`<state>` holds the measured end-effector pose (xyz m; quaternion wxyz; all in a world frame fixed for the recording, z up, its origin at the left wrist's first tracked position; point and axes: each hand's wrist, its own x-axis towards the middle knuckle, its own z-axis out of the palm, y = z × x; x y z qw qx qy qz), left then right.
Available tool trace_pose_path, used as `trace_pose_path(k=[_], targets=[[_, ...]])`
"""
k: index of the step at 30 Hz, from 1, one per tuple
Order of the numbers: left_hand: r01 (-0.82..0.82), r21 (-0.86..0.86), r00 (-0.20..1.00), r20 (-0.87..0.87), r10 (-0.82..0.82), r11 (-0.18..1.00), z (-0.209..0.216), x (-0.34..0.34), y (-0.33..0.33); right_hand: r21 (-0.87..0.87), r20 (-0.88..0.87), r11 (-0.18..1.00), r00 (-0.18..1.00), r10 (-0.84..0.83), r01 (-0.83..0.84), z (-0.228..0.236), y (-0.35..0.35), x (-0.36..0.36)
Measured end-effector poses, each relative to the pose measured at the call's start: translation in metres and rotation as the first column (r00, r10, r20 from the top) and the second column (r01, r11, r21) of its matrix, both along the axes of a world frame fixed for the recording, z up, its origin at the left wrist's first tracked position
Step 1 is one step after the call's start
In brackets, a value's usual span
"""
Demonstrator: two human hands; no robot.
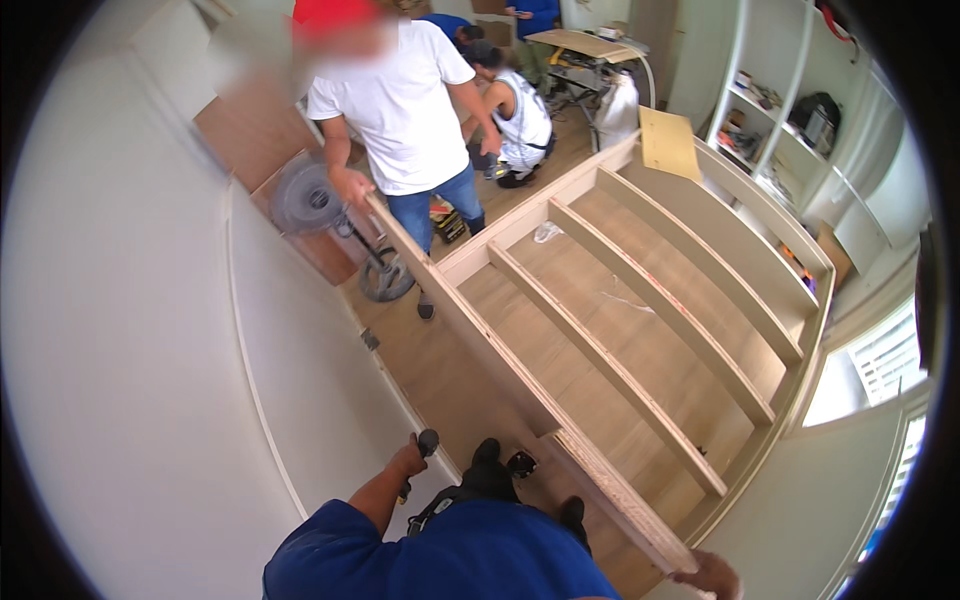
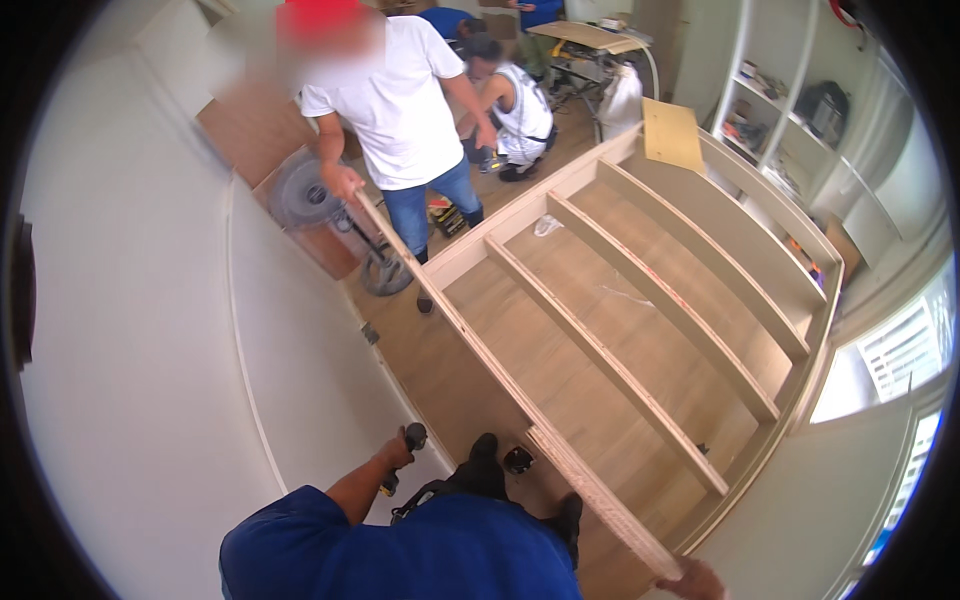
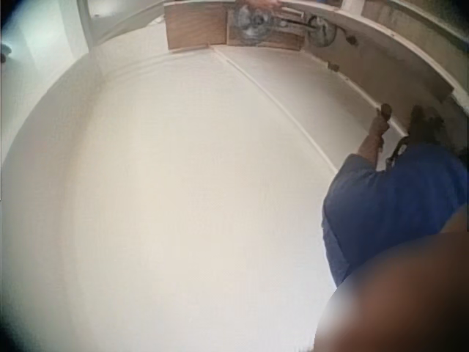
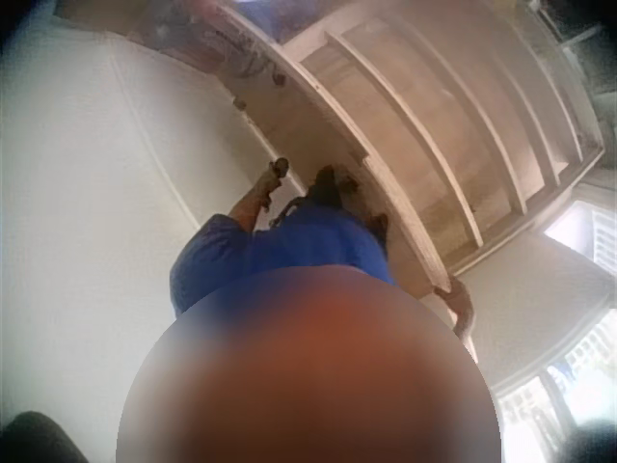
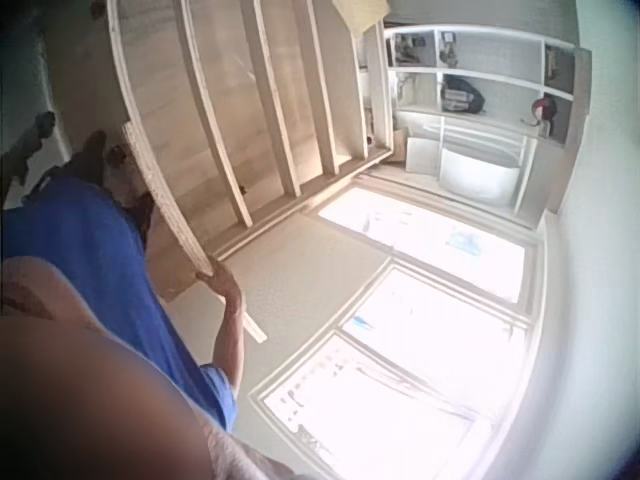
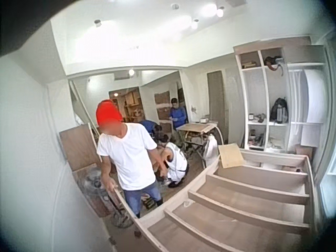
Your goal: The person kneels and uses a cordless drill to fasten screws into a wooden panel, then stands to attach a large wooden shelf unit to a wall. Another person assists by holding the unit steady.
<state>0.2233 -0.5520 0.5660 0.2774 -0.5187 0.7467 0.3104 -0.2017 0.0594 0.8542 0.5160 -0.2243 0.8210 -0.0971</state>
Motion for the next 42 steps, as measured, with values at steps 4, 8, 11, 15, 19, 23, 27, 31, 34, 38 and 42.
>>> trace_pose_path(k=[4, 8, 11, 15, 19, 23, 27, 31, 34, 38, 42], targets=[[-0.222, -0.084, 0.967, -0.144, 0.208, 0.971, 0.029, 0.000, 0.072, -0.226, -0.135, 0.967, 0.987, 0.085, -0.114, -0.024, 0.026, 0.016], [-0.393, -0.123, 0.896, -0.275, 0.349, 0.911, 0.064, 0.003, 0.144, -0.241, -0.271, 0.963, 0.961, 0.049, -0.117, -0.013, 0.024, 0.022], [-0.450, -0.124, 0.866, -0.302, 0.399, 0.884, 0.092, -0.002, 0.195, -0.363, -0.447, 0.906, 0.894, 0.037, -0.219, -0.001, 0.039, 0.032], [-0.469, -0.178, 0.860, -0.313, 0.402, 0.865, 0.115, -0.008, 0.241, -0.399, -0.476, 0.870, 0.876, 0.074, -0.290, -0.005, 0.071, 0.027], [-0.505, -0.169, 0.819, -0.403, 0.408, 0.846, 0.108, -0.010, 0.281, -0.482, -0.369, 0.863, 0.928, -0.043, -0.152, -0.001, 0.072, 0.027], [-0.552, -0.129, 0.776, -0.440, 0.452, 0.824, 0.101, -0.021, 0.318, -0.614, -0.362, 0.762, 0.931, -0.039, -0.207, -0.010, 0.076, 0.023], [-0.557, -0.083, 0.756, -0.463, 0.463, 0.826, 0.082, -0.026, 0.351, -0.655, -0.414, 0.696, 0.910, -0.004, -0.295, -0.033, 0.081, 0.019], [-0.595, -0.020, 0.715, -0.470, 0.518, 0.804, 0.053, -0.023, 0.389, -0.588, -0.430, 0.746, 0.902, 0.040, -0.314, -0.019, 0.085, 0.026], [-0.627, 0.037, 0.679, -0.464, 0.569, 0.778, 0.028, -0.023, 0.418, -0.557, -0.472, 0.753, 0.879, 0.061, -0.351, -0.017, 0.083, 0.026], [-0.623, 0.046, 0.669, -0.486, 0.562, 0.781, 0.022, -0.031, 0.453, -0.588, -0.623, 0.625, 0.781, 0.055, -0.513, -0.047, 0.087, 0.014], [-0.617, -0.022, 0.668, -0.543, 0.509, 0.787, 0.015, -0.031, 0.488, -0.470, -0.583, 0.723, 0.793, 0.177, -0.506, -0.050, 0.091, 0.004]])
